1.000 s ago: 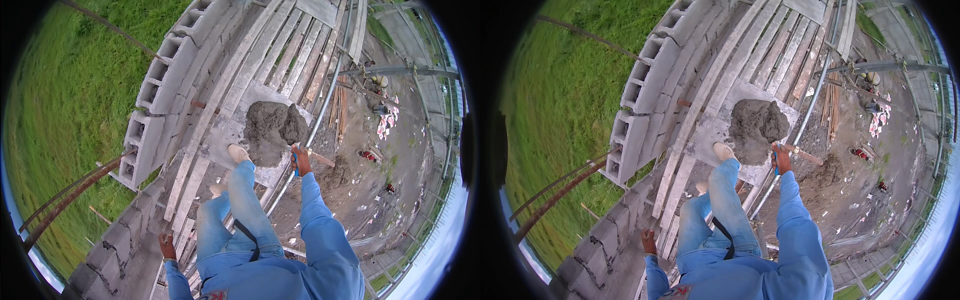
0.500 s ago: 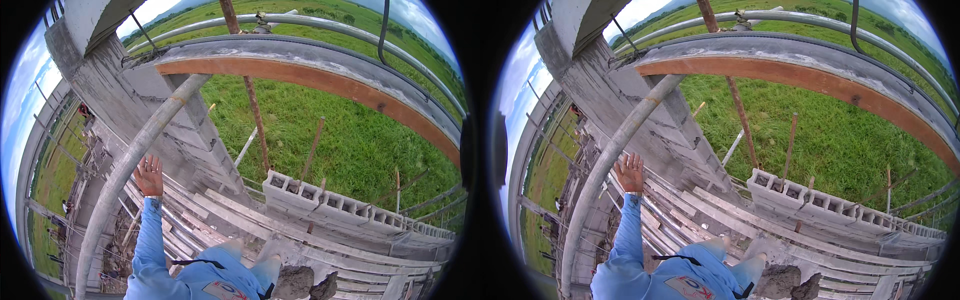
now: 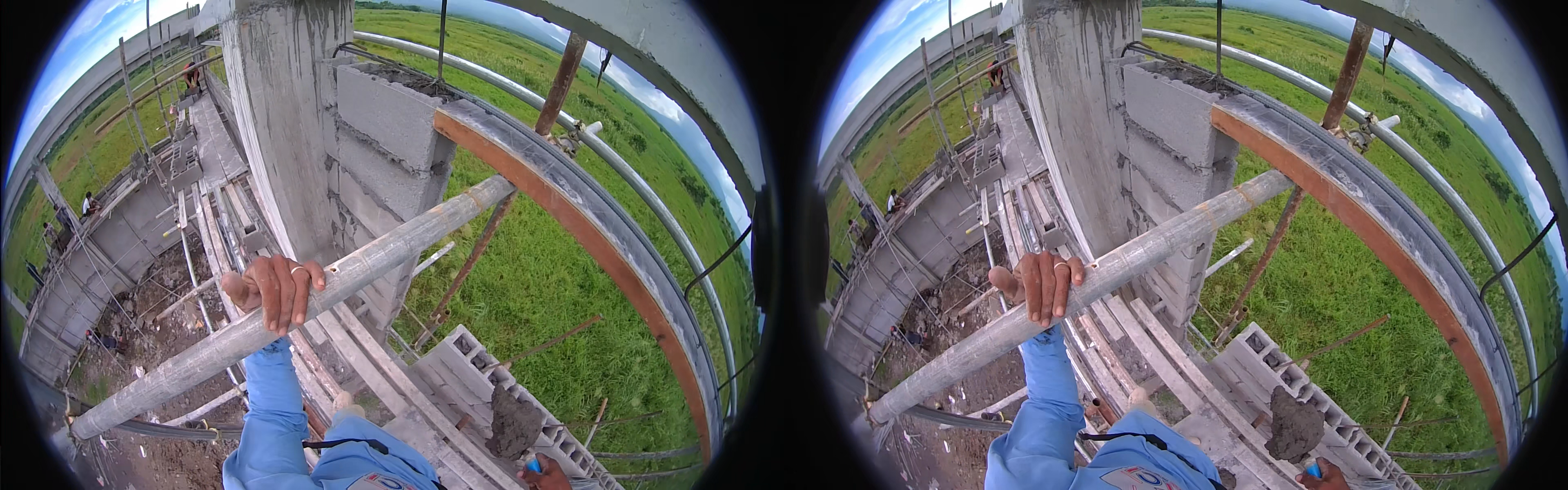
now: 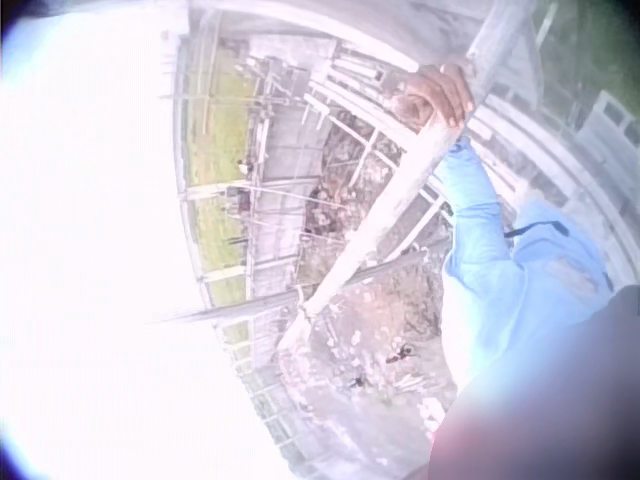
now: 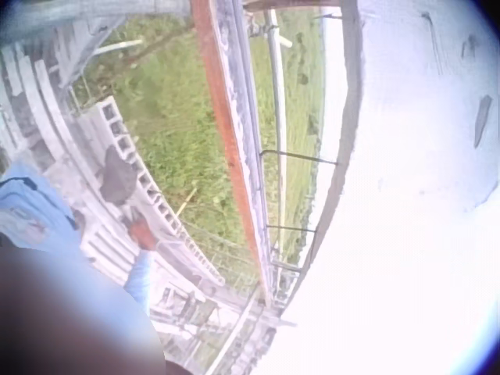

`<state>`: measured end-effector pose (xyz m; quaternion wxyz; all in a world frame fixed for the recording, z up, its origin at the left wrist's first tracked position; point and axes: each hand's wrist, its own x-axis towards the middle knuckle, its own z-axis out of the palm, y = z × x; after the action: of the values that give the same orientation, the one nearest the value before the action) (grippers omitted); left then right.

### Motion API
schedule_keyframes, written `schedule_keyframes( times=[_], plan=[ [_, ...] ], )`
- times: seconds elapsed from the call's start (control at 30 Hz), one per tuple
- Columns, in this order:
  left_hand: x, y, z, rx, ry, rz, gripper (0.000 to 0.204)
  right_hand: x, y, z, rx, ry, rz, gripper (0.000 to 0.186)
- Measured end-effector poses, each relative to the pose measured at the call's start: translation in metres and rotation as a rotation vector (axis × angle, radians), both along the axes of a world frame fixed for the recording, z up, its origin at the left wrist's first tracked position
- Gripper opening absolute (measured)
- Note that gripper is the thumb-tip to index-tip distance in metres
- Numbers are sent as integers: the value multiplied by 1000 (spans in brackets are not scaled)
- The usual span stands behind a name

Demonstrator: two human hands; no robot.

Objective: The person scoops mortar from a pile on a wooden plank using a trowel and applies it to the joints of a partially built cinder block wall. The person repeatedly scoops mortar and spreads it along the top and side joints of the blocks.

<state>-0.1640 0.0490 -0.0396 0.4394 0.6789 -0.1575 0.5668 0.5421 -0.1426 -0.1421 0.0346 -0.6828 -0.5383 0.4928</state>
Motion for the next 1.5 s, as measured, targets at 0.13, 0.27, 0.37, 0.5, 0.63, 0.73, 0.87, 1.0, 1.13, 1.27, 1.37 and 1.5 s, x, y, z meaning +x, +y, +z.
schedule_keyframes(
  times=[0.13, 0.27, 0.37, 0.5, 0.63, 0.73, 0.87, 1.0, 1.13, 1.27, 1.37, 1.5],
  plan=[
    [-5, 2, -3, 59, 52, 54, 82, -86, 110, 171, -232, 175, -21, 30],
    [-4, 4, -4, 69, 44, 46, 81, -178, 192, 300, -154, -149, 170, 42],
    [-2, 1, -6, 14, -11, 50, 80, -246, 253, 351, -109, 72, 272, 45],
    [4, -6, -8, -57, -95, 60, 69, -340, 318, 369, 146, 260, 290, 46],
    [13, -16, -11, -227, -211, 52, 55, -435, 403, 372, 167, 404, 470, 42],
    [14, -22, -13, -354, -240, 50, 52, -496, 468, 371, 164, 458, 468, 40],
    [14, -23, -14, -379, -279, 23, 50, -558, 546, 388, 412, 284, 449, 38],
    [16, -25, -12, -374, -347, -4, 44, -614, 605, 399, 777, -282, 530, 34],
    [14, -29, -12, -445, -305, 16, 48, -645, 636, 393, 1028, -955, 751, 30],
    [13, -29, -12, -448, -280, 23, 51, -642, 639, 372, 1281, -978, 669, 32],
    [14, -28, -9, -444, -275, 39, 52, -636, 627, 368, 1350, -937, 641, 30],
    [13, -31, -6, -484, -278, 34, 52, -622, 582, 377, 1398, -853, 505, 37]
  ],
)
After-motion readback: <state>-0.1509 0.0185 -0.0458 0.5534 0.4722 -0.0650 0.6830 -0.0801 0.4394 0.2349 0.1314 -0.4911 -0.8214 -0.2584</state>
